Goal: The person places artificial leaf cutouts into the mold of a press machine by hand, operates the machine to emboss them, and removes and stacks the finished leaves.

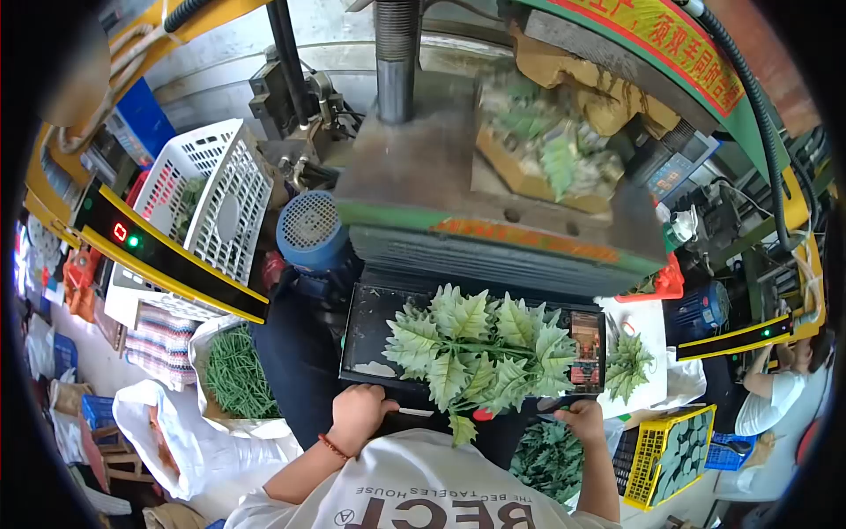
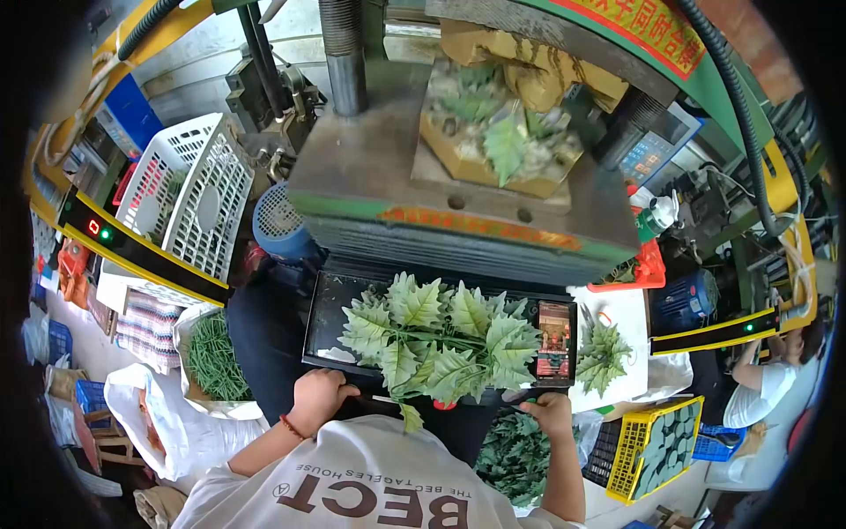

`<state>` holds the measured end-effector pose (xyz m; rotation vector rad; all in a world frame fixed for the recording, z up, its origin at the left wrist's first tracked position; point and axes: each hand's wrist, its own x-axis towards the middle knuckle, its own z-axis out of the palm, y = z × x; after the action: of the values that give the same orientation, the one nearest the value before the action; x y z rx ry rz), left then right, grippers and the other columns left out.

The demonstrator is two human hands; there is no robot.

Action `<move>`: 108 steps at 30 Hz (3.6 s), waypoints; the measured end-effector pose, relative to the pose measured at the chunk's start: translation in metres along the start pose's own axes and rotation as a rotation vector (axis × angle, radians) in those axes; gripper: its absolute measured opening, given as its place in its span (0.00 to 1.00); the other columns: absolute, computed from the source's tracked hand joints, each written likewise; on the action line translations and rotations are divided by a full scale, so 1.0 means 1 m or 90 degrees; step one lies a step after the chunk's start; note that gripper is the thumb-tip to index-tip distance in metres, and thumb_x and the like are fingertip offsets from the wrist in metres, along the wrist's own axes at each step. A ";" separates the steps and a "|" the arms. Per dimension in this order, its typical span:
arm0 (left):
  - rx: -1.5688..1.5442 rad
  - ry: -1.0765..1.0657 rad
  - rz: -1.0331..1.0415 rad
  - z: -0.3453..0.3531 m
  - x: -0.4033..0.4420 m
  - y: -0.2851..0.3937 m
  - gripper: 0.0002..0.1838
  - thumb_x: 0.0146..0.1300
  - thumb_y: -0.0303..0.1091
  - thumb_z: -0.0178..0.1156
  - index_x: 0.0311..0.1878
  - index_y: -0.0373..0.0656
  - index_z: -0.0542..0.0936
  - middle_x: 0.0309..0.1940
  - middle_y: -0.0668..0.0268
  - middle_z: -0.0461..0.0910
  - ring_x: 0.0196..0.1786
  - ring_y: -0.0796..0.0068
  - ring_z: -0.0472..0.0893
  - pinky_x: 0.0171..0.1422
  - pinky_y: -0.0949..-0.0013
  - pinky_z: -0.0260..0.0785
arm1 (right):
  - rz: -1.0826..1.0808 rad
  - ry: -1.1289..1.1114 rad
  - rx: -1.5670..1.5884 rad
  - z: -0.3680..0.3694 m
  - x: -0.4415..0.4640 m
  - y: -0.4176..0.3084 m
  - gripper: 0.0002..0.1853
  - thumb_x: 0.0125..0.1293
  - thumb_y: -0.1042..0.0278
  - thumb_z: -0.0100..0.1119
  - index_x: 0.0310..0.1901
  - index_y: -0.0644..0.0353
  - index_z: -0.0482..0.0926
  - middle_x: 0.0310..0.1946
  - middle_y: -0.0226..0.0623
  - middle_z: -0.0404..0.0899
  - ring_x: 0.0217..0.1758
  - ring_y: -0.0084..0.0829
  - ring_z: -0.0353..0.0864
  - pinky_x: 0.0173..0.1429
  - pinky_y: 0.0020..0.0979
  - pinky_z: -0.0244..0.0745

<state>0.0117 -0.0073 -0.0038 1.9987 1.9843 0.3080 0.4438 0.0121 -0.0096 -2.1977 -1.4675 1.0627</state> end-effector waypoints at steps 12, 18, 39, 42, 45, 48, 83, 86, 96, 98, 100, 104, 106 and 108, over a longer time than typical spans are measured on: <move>-0.061 -0.044 0.055 -0.010 -0.002 -0.009 0.13 0.54 0.42 0.64 0.27 0.41 0.80 0.23 0.62 0.80 0.26 0.60 0.77 0.32 0.64 0.68 | -0.105 0.076 -0.175 0.004 -0.013 0.001 0.20 0.48 0.65 0.75 0.13 0.61 0.71 0.11 0.29 0.68 0.16 0.26 0.63 0.24 0.30 0.63; -0.386 0.107 0.311 -0.119 0.025 0.078 0.04 0.55 0.32 0.66 0.31 0.44 0.82 0.21 0.71 0.72 0.21 0.72 0.72 0.28 0.72 0.65 | -0.574 0.226 0.107 -0.002 -0.052 -0.174 0.18 0.55 0.69 0.68 0.47 0.60 0.76 0.37 0.35 0.77 0.26 0.29 0.73 0.29 0.29 0.69; -0.141 0.184 0.345 -0.091 0.093 0.073 0.11 0.56 0.38 0.64 0.39 0.43 0.80 0.27 0.70 0.70 0.21 0.71 0.70 0.29 0.72 0.67 | -0.670 0.195 -0.135 0.007 -0.009 -0.186 0.15 0.56 0.65 0.68 0.42 0.61 0.80 0.34 0.34 0.77 0.27 0.29 0.75 0.32 0.27 0.71; -0.404 0.266 0.170 -0.114 0.083 0.070 0.15 0.55 0.35 0.66 0.44 0.38 0.79 0.26 0.70 0.70 0.23 0.73 0.71 0.31 0.73 0.68 | -0.629 0.271 -0.065 -0.003 -0.027 -0.198 0.19 0.56 0.62 0.69 0.47 0.62 0.78 0.36 0.37 0.77 0.27 0.30 0.76 0.33 0.27 0.72; -0.604 0.232 0.169 -0.124 0.082 0.094 0.13 0.57 0.32 0.65 0.43 0.37 0.79 0.27 0.69 0.71 0.27 0.77 0.71 0.33 0.75 0.67 | -0.670 0.152 -0.020 -0.006 -0.038 -0.212 0.25 0.54 0.61 0.71 0.52 0.61 0.74 0.37 0.37 0.77 0.29 0.29 0.76 0.32 0.27 0.73; -0.805 0.216 0.183 -0.136 0.093 0.108 0.11 0.59 0.30 0.65 0.43 0.36 0.79 0.28 0.69 0.71 0.32 0.81 0.71 0.35 0.77 0.65 | -0.661 -0.146 0.241 0.013 -0.037 -0.254 0.25 0.55 0.68 0.70 0.53 0.60 0.72 0.37 0.36 0.77 0.28 0.26 0.76 0.30 0.26 0.72; -0.797 0.022 0.059 -0.143 0.126 0.057 0.04 0.63 0.27 0.61 0.37 0.36 0.81 0.20 0.72 0.76 0.24 0.87 0.70 0.29 0.84 0.63 | -0.818 0.046 0.256 -0.011 -0.036 -0.281 0.09 0.55 0.85 0.57 0.37 0.69 0.82 0.39 0.42 0.81 0.27 0.29 0.76 0.34 0.25 0.73; -0.855 0.001 0.058 -0.144 0.130 0.069 0.05 0.62 0.27 0.63 0.38 0.36 0.80 0.21 0.72 0.77 0.22 0.88 0.70 0.26 0.85 0.61 | -0.830 0.073 0.255 -0.021 -0.038 -0.285 0.07 0.55 0.84 0.57 0.35 0.68 0.82 0.37 0.42 0.81 0.26 0.28 0.75 0.32 0.24 0.73; -0.580 -0.067 0.250 -0.166 0.132 0.070 0.03 0.62 0.27 0.62 0.36 0.39 0.79 0.24 0.72 0.78 0.22 0.86 0.71 0.26 0.83 0.61 | -0.644 -0.109 0.158 -0.031 -0.006 -0.313 0.09 0.54 0.77 0.67 0.38 0.63 0.81 0.31 0.32 0.76 0.24 0.22 0.68 0.28 0.20 0.62; -0.519 -0.104 0.333 -0.169 0.136 0.077 0.02 0.62 0.26 0.62 0.37 0.39 0.79 0.26 0.73 0.78 0.22 0.85 0.70 0.27 0.83 0.62 | -0.652 -0.146 0.079 -0.028 0.002 -0.320 0.09 0.54 0.77 0.68 0.37 0.62 0.81 0.31 0.31 0.76 0.24 0.22 0.67 0.27 0.21 0.61; -0.649 -0.112 0.349 -0.157 0.133 0.074 0.01 0.62 0.25 0.62 0.35 0.39 0.79 0.25 0.74 0.78 0.22 0.85 0.70 0.27 0.82 0.62 | -0.705 -0.166 0.099 -0.022 -0.001 -0.313 0.08 0.54 0.78 0.67 0.37 0.63 0.81 0.31 0.31 0.75 0.24 0.21 0.67 0.27 0.22 0.60; -0.779 -0.066 0.286 -0.144 0.134 0.061 0.02 0.62 0.26 0.62 0.33 0.39 0.79 0.24 0.74 0.77 0.22 0.85 0.70 0.27 0.82 0.62 | -0.756 -0.171 0.132 -0.010 -0.001 -0.307 0.06 0.55 0.79 0.65 0.36 0.64 0.81 0.30 0.32 0.75 0.24 0.21 0.66 0.26 0.22 0.59; -0.783 0.035 0.145 -0.145 0.137 0.054 0.03 0.62 0.27 0.62 0.33 0.39 0.79 0.25 0.74 0.77 0.23 0.85 0.70 0.28 0.83 0.61 | -0.744 -0.133 0.143 -0.008 -0.001 -0.305 0.06 0.56 0.79 0.64 0.36 0.64 0.81 0.31 0.32 0.75 0.24 0.22 0.66 0.26 0.22 0.59; -0.783 0.084 0.079 -0.147 0.138 0.057 0.03 0.63 0.27 0.62 0.32 0.39 0.79 0.25 0.74 0.77 0.23 0.85 0.70 0.28 0.83 0.61 | -0.732 -0.094 0.152 -0.006 0.000 -0.305 0.05 0.56 0.80 0.63 0.35 0.64 0.81 0.31 0.33 0.75 0.24 0.23 0.66 0.26 0.23 0.60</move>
<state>0.0138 0.1407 0.1448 1.2501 1.1459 1.3138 0.2438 0.1465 0.1770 -0.8087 -2.0650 0.8657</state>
